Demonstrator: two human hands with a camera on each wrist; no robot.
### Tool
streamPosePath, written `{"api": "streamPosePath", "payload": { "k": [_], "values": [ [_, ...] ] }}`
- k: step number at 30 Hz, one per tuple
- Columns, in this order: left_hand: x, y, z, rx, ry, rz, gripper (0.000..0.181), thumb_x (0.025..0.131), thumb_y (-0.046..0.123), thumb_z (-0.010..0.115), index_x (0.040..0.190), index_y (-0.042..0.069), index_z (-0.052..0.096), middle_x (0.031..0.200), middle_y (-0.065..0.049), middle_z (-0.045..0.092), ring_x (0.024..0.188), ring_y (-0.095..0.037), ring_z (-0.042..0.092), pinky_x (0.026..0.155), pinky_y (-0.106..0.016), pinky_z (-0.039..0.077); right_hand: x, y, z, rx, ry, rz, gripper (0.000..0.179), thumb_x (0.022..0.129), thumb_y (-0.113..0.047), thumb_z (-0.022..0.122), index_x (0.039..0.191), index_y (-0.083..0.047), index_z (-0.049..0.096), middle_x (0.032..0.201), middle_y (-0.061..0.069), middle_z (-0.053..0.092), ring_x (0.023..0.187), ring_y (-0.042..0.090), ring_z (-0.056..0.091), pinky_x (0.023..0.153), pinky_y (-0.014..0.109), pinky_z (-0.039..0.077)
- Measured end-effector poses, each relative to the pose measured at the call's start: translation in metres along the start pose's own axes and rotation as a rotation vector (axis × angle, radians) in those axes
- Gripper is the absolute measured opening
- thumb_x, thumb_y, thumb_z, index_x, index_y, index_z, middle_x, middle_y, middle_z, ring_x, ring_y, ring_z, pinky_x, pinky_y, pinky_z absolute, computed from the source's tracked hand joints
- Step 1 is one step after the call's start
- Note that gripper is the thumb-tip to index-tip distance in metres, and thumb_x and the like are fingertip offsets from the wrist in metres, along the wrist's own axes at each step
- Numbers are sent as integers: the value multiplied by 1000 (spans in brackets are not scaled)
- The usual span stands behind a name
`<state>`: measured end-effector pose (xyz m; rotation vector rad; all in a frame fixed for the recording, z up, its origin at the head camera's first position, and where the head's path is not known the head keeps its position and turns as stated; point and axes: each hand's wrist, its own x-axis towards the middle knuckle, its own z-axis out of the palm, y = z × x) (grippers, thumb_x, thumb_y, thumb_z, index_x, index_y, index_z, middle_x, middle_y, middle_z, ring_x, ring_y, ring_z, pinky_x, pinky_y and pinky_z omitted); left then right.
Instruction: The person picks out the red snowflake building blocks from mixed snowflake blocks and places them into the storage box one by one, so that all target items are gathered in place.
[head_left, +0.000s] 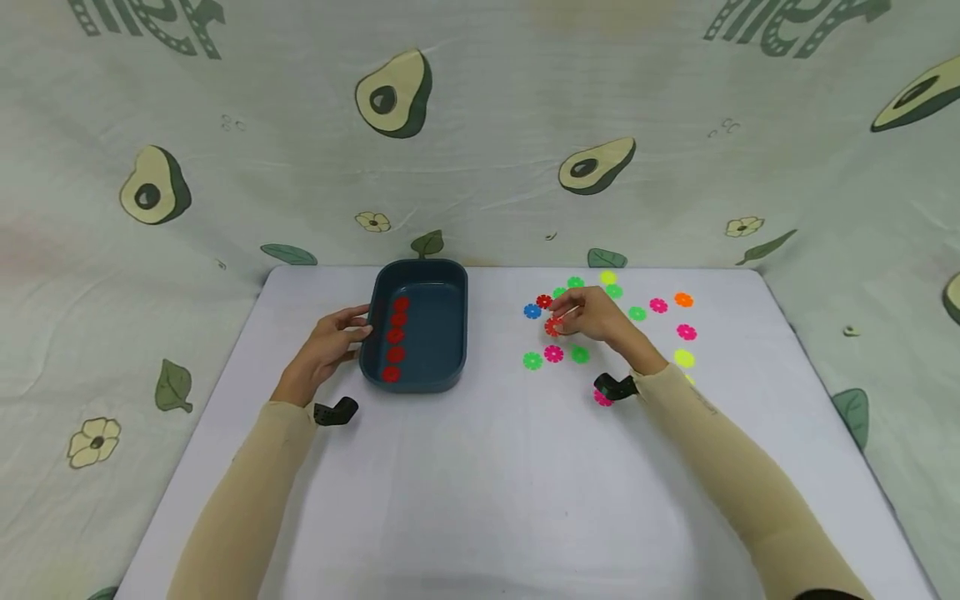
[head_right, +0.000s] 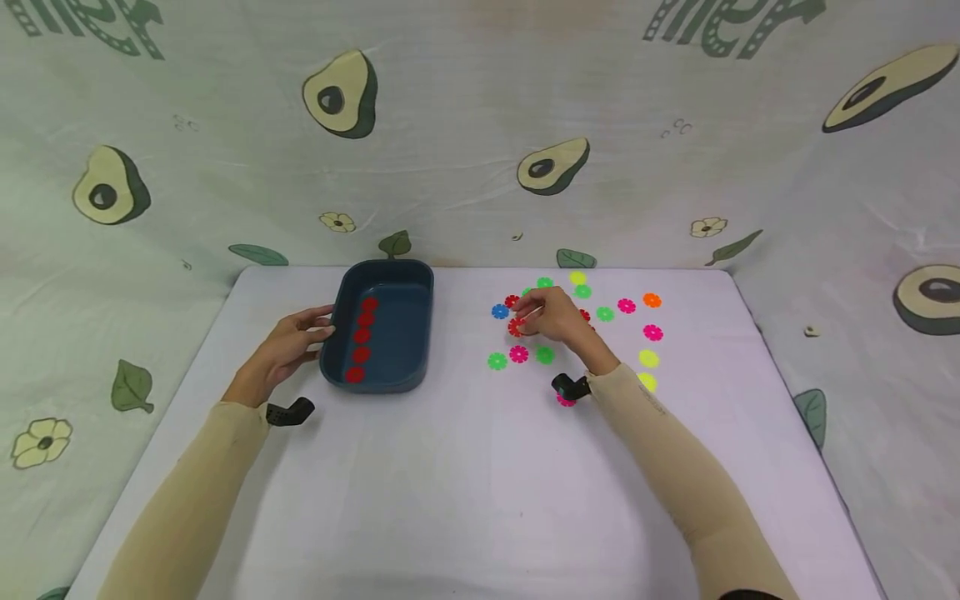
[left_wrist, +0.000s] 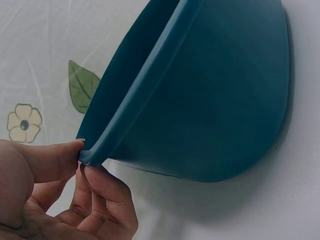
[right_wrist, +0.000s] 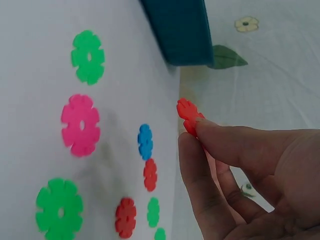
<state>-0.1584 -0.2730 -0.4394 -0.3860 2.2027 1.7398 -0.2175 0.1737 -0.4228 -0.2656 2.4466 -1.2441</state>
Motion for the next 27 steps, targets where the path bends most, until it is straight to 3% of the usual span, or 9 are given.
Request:
{"api": "streamPosePath", "payload": {
  "k": [11, 19, 27],
  "values": [
    [1, -1, 0, 11, -11, 6, 60, 110, 10, 58, 166, 12, 36, 139, -8, 46, 112, -14, 52, 84, -26, 49, 28, -45, 25, 109, -45, -48, 32, 93, 7, 73, 124, 5, 71, 118, 18, 69, 86, 18, 64, 91, 44, 56],
    [2, -2, -2, 2, -6, 5, 59, 109, 10, 58, 165, 11, 37, 135, -6, 47, 111, -14, 52, 82, -26, 49, 46, -80, 46, 83, -67, -88, 31, 91, 7, 74, 123, 5, 73, 122, 18, 71, 89, 23, 67, 94, 49, 56],
    [3, -2, -2, -12, -6, 8, 60, 109, 10, 58, 165, 12, 38, 141, -9, 45, 112, -15, 52, 82, -26, 48, 62, -106, 67, 73, -115, -134, 29, 91, 9, 76, 119, 3, 76, 118, 19, 69, 94, 26, 69, 85, 37, 58]
  ]
}}
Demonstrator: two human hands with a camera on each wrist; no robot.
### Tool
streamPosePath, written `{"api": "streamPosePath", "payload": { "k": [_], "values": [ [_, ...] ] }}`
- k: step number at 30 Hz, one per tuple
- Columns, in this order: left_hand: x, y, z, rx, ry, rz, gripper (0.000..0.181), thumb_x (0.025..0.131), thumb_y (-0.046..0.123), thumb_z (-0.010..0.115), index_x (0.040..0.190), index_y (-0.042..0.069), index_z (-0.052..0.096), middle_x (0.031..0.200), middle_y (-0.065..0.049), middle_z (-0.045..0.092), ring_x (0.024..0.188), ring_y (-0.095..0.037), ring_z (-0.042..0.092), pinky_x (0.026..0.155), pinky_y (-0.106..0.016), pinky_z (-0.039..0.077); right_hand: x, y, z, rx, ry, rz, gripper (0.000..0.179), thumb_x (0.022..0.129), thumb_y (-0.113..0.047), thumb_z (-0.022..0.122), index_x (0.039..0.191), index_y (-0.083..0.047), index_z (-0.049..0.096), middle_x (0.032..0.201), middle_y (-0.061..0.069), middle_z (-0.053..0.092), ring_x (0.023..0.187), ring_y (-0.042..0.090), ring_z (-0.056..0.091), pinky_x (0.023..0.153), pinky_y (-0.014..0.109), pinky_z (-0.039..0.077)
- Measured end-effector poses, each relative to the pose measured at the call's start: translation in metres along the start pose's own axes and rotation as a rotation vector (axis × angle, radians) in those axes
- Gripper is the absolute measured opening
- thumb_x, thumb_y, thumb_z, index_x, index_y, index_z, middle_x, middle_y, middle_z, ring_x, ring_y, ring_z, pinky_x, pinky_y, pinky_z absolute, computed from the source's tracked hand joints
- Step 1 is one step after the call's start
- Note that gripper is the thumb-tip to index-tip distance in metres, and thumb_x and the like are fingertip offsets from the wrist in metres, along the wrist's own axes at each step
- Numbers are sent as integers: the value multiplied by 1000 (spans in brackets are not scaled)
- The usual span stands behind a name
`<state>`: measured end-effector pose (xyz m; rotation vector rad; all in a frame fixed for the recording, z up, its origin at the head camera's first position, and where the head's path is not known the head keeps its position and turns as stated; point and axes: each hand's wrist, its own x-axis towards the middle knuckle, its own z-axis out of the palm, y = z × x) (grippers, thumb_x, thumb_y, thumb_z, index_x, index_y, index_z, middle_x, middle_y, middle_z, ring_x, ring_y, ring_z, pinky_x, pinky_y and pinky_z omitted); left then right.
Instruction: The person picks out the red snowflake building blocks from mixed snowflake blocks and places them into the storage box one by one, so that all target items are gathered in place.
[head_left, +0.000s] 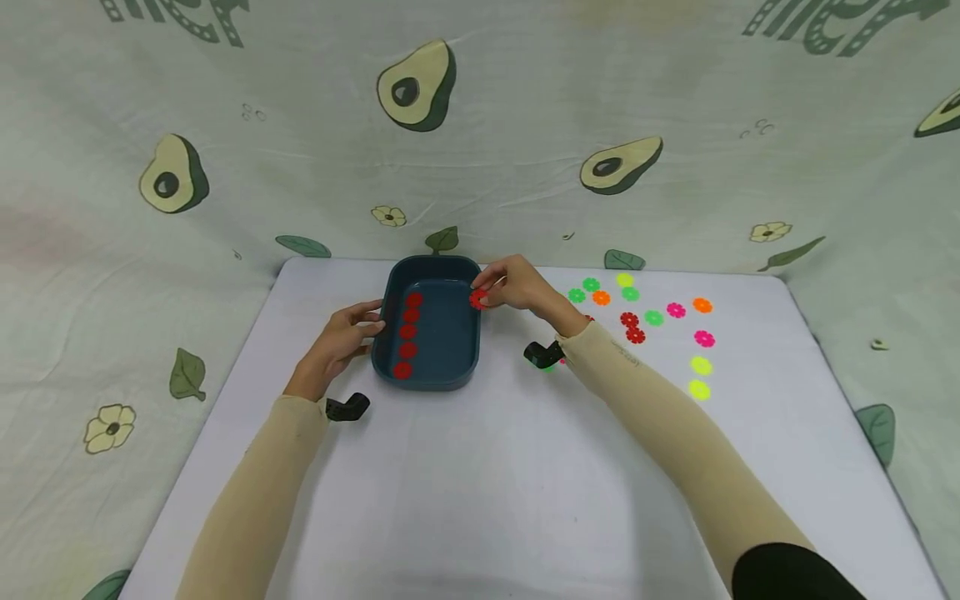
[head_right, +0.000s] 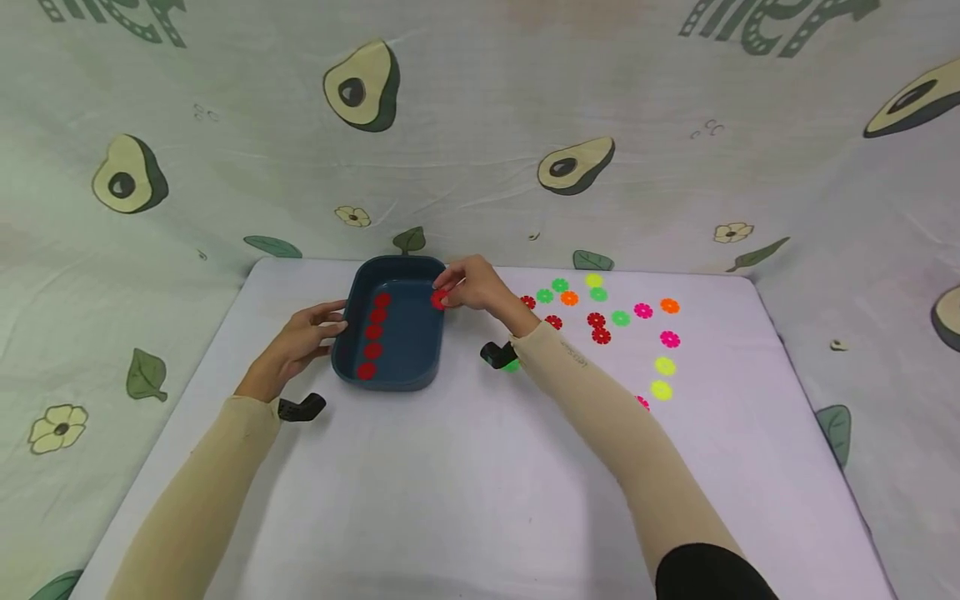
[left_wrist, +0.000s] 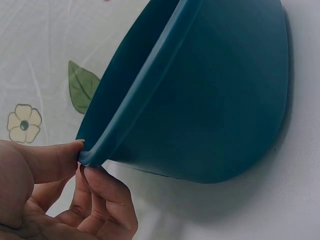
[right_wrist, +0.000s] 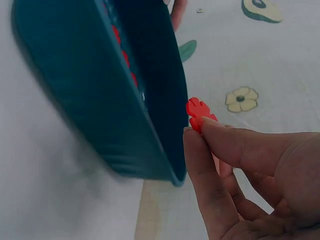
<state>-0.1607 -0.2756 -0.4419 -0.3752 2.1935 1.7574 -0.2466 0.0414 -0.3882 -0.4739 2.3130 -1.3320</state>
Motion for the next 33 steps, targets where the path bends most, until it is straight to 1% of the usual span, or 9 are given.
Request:
{"api": "streamPosePath", "payload": {
  "k": [4, 8, 12, 16, 22, 29, 33],
  "values": [
    [0, 0, 0, 3, 3, -1, 59, 109, 10, 58, 165, 13, 38, 142, -11, 44, 114, -17, 52, 83, -26, 48, 11, -7, 9, -14, -22, -25, 30, 89, 10, 76, 118, 3, 77, 115, 18, 69, 97, 26, 67, 83, 33, 58],
    [0, 0, 0, 5, 8, -6, 59, 109, 9, 57, 165, 12, 38, 142, -11, 44, 115, -18, 53, 84, -27, 48, 21, -12, 18, -39, -32, -41, 30, 88, 10, 75, 117, 3, 77, 113, 18, 70, 101, 26, 65, 80, 27, 54],
    [0, 1, 0, 0, 17, -10, 59, 109, 8, 58, 165, 11, 39, 142, -12, 45, 115, -18, 53, 85, -28, 48, 32, -17, 26, -70, -33, -48, 30, 88, 7, 76, 118, 1, 78, 113, 17, 73, 104, 26, 65, 81, 27, 52],
    [1, 1, 0, -3, 18, -13, 59, 109, 8, 58, 165, 11, 39, 144, -13, 44, 116, -19, 53, 88, -30, 48, 42, -23, 33, -55, -53, -32, 32, 88, 8, 77, 120, 2, 77, 115, 18, 73, 103, 26, 66, 82, 27, 55],
    [2, 1, 1, -10, 13, -10, 59, 109, 8, 57, 165, 12, 39, 145, -14, 44, 118, -20, 53, 92, -32, 47, 56, -25, 45, 9, -91, 25, 35, 87, 14, 77, 121, 5, 75, 113, 20, 72, 94, 22, 68, 81, 28, 60],
    [2, 0, 0, -8, 18, -7, 58, 109, 9, 58, 164, 13, 40, 147, -16, 43, 119, -22, 52, 91, -33, 46, 72, -25, 55, 47, -101, 66, 39, 86, 19, 74, 125, 11, 71, 97, 11, 65, 82, 18, 65, 85, 34, 62],
    [3, -1, -1, -17, 19, -7, 58, 109, 9, 58, 164, 12, 41, 146, -16, 43, 118, -22, 52, 91, -33, 46, 82, -22, 59, 68, -96, 103, 41, 86, 22, 73, 126, 13, 70, 93, 9, 61, 76, 18, 64, 90, 41, 61]
  ]
}}
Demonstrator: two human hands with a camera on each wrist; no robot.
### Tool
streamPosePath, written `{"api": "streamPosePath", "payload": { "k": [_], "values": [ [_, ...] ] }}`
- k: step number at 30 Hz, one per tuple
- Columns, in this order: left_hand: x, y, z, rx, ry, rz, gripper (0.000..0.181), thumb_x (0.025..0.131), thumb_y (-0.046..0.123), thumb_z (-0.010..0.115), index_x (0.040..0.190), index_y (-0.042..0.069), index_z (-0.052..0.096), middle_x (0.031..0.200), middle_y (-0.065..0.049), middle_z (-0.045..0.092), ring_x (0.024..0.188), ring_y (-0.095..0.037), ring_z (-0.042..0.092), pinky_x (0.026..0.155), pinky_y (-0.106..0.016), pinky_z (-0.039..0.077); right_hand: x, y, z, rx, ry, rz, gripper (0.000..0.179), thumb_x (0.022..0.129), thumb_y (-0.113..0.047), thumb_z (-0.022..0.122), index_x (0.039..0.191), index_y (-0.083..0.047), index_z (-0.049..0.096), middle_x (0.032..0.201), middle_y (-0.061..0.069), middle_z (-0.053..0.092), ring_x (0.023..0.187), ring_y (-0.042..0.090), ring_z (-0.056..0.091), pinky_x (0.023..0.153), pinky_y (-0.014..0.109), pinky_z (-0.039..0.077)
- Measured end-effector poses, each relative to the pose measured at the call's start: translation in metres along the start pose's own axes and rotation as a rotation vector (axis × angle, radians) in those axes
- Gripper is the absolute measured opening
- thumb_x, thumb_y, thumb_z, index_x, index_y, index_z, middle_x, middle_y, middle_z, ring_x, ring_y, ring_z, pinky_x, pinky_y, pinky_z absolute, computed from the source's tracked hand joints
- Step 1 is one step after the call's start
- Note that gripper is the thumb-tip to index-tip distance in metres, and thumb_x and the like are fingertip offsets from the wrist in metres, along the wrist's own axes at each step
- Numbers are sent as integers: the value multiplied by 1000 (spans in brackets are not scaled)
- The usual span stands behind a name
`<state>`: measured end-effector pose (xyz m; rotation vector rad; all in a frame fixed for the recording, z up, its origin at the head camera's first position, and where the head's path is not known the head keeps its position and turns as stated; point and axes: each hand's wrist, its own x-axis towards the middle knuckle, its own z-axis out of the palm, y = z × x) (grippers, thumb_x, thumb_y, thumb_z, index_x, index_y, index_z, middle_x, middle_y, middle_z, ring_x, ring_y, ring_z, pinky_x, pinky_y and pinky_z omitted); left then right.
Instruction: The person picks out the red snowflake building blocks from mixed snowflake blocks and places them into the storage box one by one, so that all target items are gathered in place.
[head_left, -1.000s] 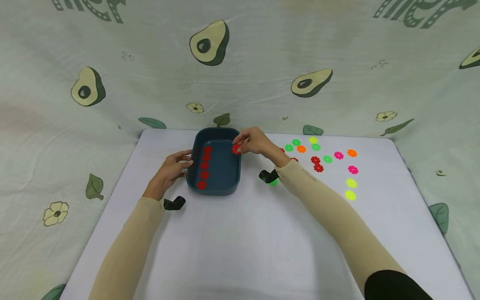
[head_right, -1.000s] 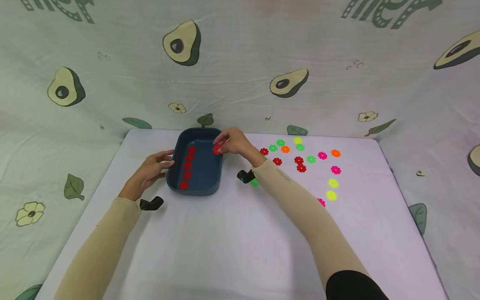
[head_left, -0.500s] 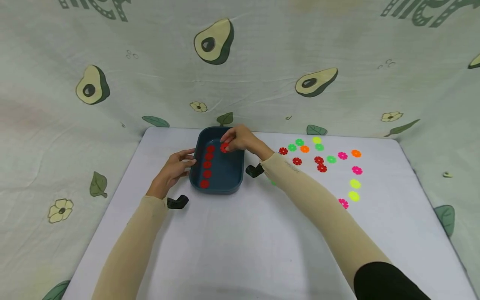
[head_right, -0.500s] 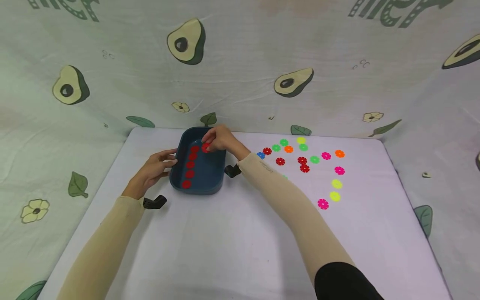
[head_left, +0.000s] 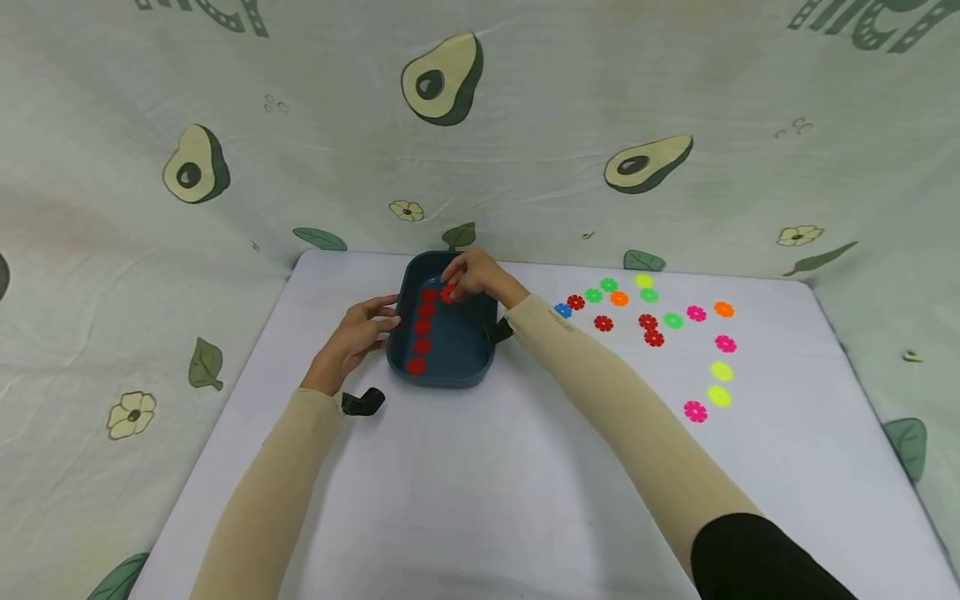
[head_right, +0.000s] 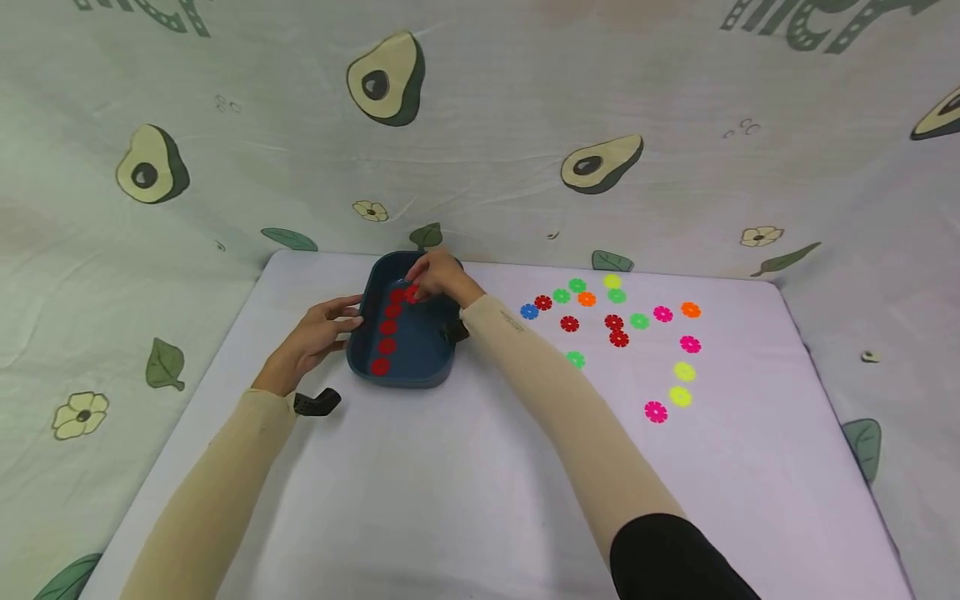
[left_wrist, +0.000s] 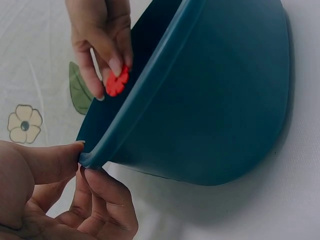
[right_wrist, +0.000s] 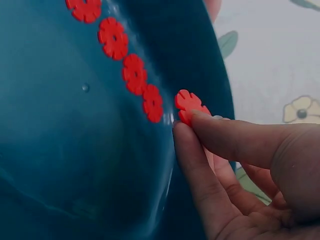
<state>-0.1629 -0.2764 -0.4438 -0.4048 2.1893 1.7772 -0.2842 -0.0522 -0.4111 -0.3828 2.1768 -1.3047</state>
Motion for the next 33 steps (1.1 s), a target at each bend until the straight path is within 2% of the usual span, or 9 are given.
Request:
{"api": "streamPosePath", "payload": {
  "k": [4, 12, 17, 24, 29, 33],
  "values": [
    [0, 0, 0, -7, 0, 3, 57, 108, 7, 58, 163, 12, 41, 145, -15, 44, 116, -22, 52, 90, -34, 45, 11, 3, 3, -6, -5, 38, 40, 87, 22, 71, 126, 12, 70, 95, 9, 59, 76, 19, 64, 94, 44, 60],
    [1, 0, 1, -12, 8, 1, 57, 108, 7, 59, 162, 11, 43, 138, -11, 47, 114, -20, 54, 85, -30, 47, 23, 7, 12, -77, 29, 86, 33, 88, 20, 72, 118, 5, 75, 108, 17, 68, 84, 25, 70, 84, 35, 62],
    [1, 1, 0, -22, 13, 3, 56, 107, 6, 60, 162, 11, 45, 136, -10, 47, 107, -19, 55, 81, -29, 47, 27, 7, 17, -113, 50, 93, 33, 88, 20, 72, 116, 4, 76, 114, 20, 70, 88, 27, 73, 84, 35, 62],
    [1, 1, 2, -31, 10, 7, 56, 107, 6, 60, 161, 11, 45, 133, -9, 48, 103, -19, 57, 79, -30, 46, 29, 9, 19, -161, 56, 100, 32, 86, 20, 73, 115, 5, 76, 107, 17, 69, 93, 28, 75, 85, 35, 62],
    [1, -1, 1, -31, 5, 17, 56, 108, 6, 59, 161, 10, 45, 131, -8, 48, 103, -20, 56, 78, -29, 45, 30, 10, 20, -225, 62, 106, 31, 86, 16, 77, 114, 3, 77, 99, 12, 67, 86, 21, 67, 86, 34, 61],
    [1, -1, 0, -20, 3, 31, 57, 108, 6, 59, 162, 10, 43, 130, -7, 48, 103, -20, 57, 77, -28, 44, 31, 11, 20, -253, 69, 92, 30, 88, 14, 75, 115, 2, 78, 108, 16, 71, 85, 20, 61, 86, 35, 59]
  ]
}}
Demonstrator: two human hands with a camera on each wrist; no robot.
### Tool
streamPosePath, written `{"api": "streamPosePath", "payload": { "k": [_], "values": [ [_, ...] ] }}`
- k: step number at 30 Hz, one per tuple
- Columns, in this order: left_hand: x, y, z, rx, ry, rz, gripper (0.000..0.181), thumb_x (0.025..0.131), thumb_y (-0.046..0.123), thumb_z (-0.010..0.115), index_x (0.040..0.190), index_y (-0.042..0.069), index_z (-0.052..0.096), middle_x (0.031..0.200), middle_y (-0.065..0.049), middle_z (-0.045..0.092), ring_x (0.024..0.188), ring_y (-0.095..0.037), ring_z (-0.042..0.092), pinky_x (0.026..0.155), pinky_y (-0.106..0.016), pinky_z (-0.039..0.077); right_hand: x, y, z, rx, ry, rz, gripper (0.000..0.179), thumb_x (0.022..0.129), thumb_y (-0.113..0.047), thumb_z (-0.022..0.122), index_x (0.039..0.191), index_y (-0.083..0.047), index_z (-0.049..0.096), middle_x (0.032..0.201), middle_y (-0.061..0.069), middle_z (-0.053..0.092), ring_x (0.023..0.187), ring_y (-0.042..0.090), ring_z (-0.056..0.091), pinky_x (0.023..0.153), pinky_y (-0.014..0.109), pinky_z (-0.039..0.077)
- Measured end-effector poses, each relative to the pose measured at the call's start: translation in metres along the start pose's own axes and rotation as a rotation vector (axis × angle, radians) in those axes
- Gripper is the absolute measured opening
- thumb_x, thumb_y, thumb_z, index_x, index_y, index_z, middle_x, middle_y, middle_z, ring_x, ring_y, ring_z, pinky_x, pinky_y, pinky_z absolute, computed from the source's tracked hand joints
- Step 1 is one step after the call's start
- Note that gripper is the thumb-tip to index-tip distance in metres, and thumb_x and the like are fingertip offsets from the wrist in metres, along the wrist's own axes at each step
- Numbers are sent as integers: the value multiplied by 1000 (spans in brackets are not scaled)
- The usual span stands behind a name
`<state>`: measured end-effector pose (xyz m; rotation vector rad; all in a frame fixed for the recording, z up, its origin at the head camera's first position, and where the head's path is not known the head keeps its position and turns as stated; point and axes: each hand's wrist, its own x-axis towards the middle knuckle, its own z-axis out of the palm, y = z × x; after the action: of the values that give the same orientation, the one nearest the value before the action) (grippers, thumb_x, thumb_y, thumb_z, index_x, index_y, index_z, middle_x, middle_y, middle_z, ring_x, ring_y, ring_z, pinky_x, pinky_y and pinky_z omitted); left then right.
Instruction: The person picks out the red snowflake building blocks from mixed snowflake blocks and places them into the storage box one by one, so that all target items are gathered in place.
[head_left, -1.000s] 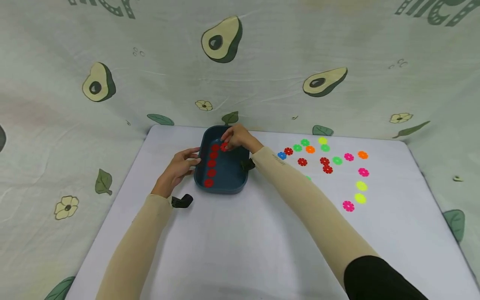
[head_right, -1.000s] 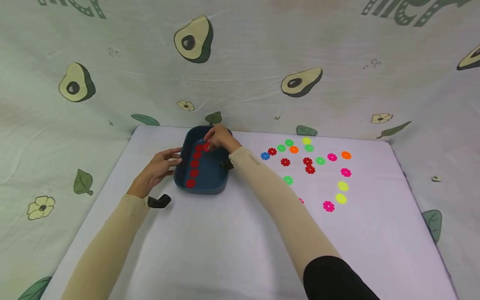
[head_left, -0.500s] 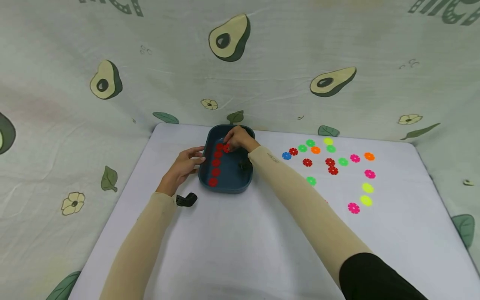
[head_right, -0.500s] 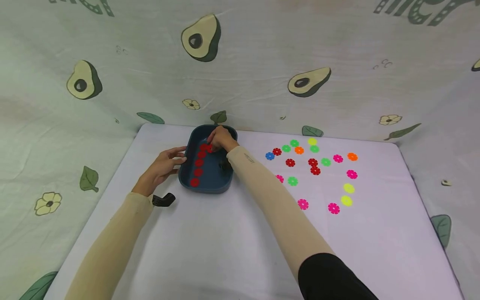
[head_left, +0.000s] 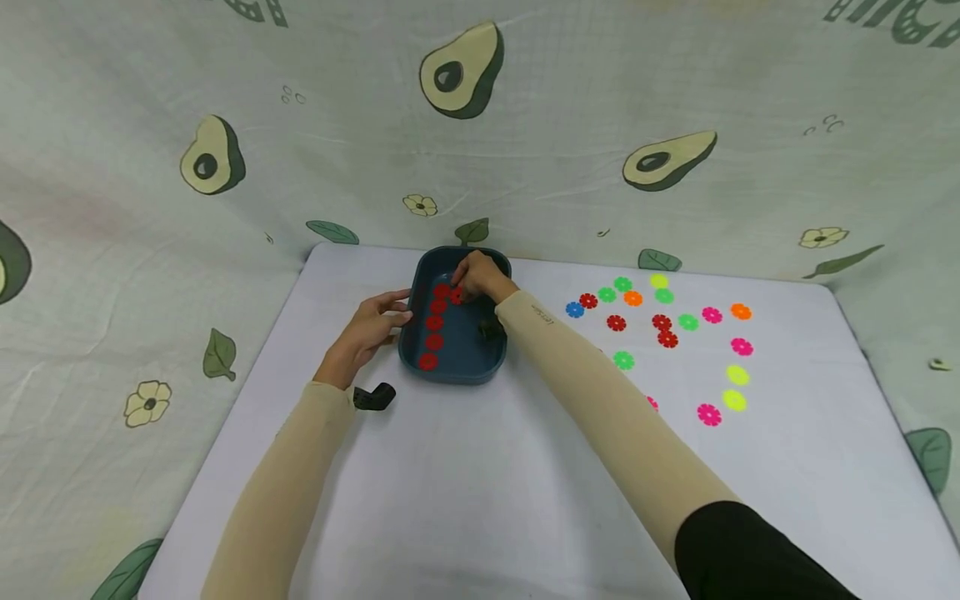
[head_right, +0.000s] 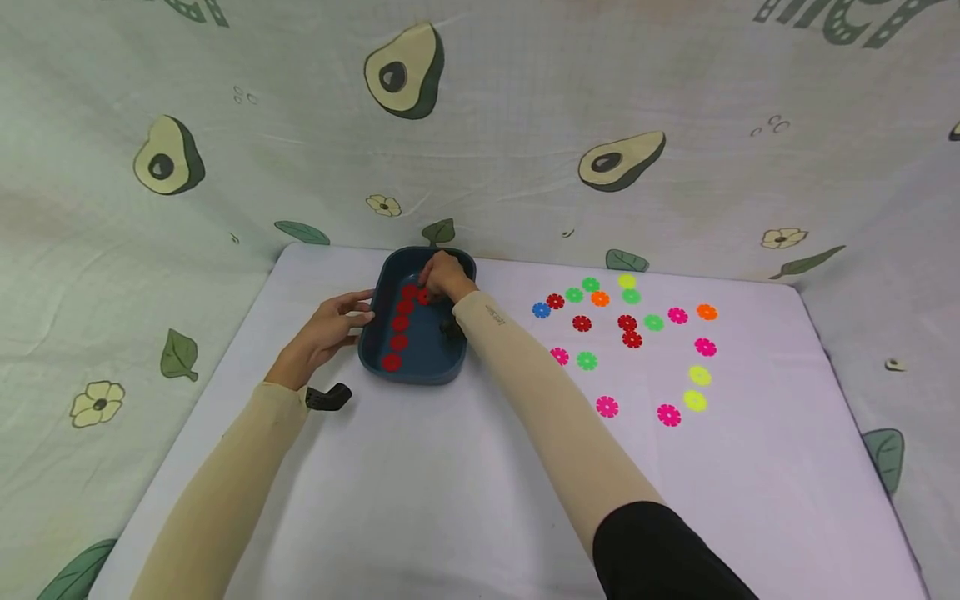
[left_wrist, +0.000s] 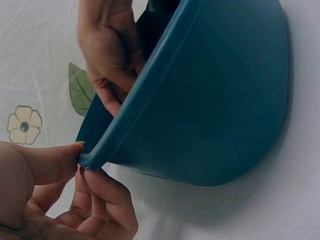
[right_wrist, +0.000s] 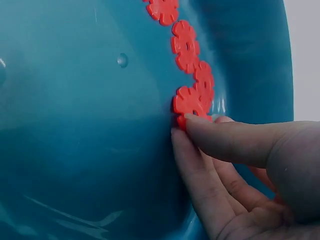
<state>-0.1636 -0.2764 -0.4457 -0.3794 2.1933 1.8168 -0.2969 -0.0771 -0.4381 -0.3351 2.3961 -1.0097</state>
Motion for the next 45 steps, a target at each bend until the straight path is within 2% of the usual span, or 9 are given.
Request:
{"api": "streamPosePath", "payload": {
  "k": [5, 12, 15, 18, 22, 26, 35, 39, 45],
  "values": [
    [2, 3, 5, -10, -4, -7, 56, 108, 6, 59, 161, 11, 45, 127, -6, 48, 105, -21, 56, 76, -28, 45, -4, 3, -7, -34, 23, -16, 28, 91, 10, 72, 115, -1, 79, 122, 18, 72, 93, 25, 64, 85, 35, 57],
    [3, 5, 10, 4, -17, -7, 57, 108, 6, 59, 162, 10, 43, 130, -7, 48, 110, -23, 56, 81, -30, 45, -9, 6, -17, -70, 31, -35, 33, 88, 7, 79, 118, -5, 79, 125, 12, 74, 109, 26, 67, 93, 34, 56],
    [3, 6, 12, 10, -18, -13, 56, 108, 6, 58, 162, 11, 43, 131, -8, 47, 112, -23, 53, 84, -32, 46, -14, 6, -22, -31, 5, -44, 34, 90, 9, 76, 121, -4, 77, 126, 13, 73, 111, 27, 68, 93, 34, 56],
    [1, 7, 13, 22, -16, -13, 56, 109, 6, 57, 163, 11, 43, 132, -8, 46, 114, -23, 52, 84, -32, 46, -21, 6, -27, 80, -39, -60, 35, 93, 12, 70, 127, 2, 73, 129, 19, 71, 111, 30, 68, 94, 35, 56],
    [1, 6, 13, 28, -19, -12, 56, 109, 7, 57, 163, 11, 42, 133, -8, 46, 117, -24, 52, 84, -30, 47, -34, 7, -36, 205, -78, -92, 38, 92, 18, 68, 129, 7, 70, 131, 25, 69, 104, 30, 70, 94, 36, 58],
    [1, 4, 10, 34, -24, -17, 58, 109, 8, 57, 164, 12, 41, 135, -9, 46, 118, -23, 52, 85, -30, 47, -50, 9, -46, 250, -114, -127, 39, 92, 17, 69, 130, 7, 69, 132, 25, 69, 105, 28, 70, 93, 34, 58],
    [-4, 4, 2, 43, -34, -24, 61, 110, 10, 57, 166, 13, 35, 138, -6, 45, 114, -16, 51, 86, -28, 49, -98, 25, -69, 276, -154, -232, 41, 95, 12, 67, 136, 7, 65, 135, 22, 68, 123, 35, 67, 96, 35, 58],
    [-5, 3, -1, 56, -39, -24, 61, 110, 11, 56, 167, 13, 34, 139, -7, 44, 114, -17, 51, 86, -27, 49, -116, 40, -78, 269, -133, -236, 41, 94, 13, 69, 135, 6, 66, 135, 22, 68, 124, 37, 68, 96, 37, 58],
    [-5, 4, 1, 50, -38, -27, 61, 110, 10, 57, 166, 12, 34, 136, -5, 44, 112, -16, 51, 87, -27, 49, -138, 71, -92, 226, -78, -187, 37, 97, 6, 71, 133, 5, 68, 134, 23, 68, 120, 34, 70, 100, 41, 57]
  ]
}}
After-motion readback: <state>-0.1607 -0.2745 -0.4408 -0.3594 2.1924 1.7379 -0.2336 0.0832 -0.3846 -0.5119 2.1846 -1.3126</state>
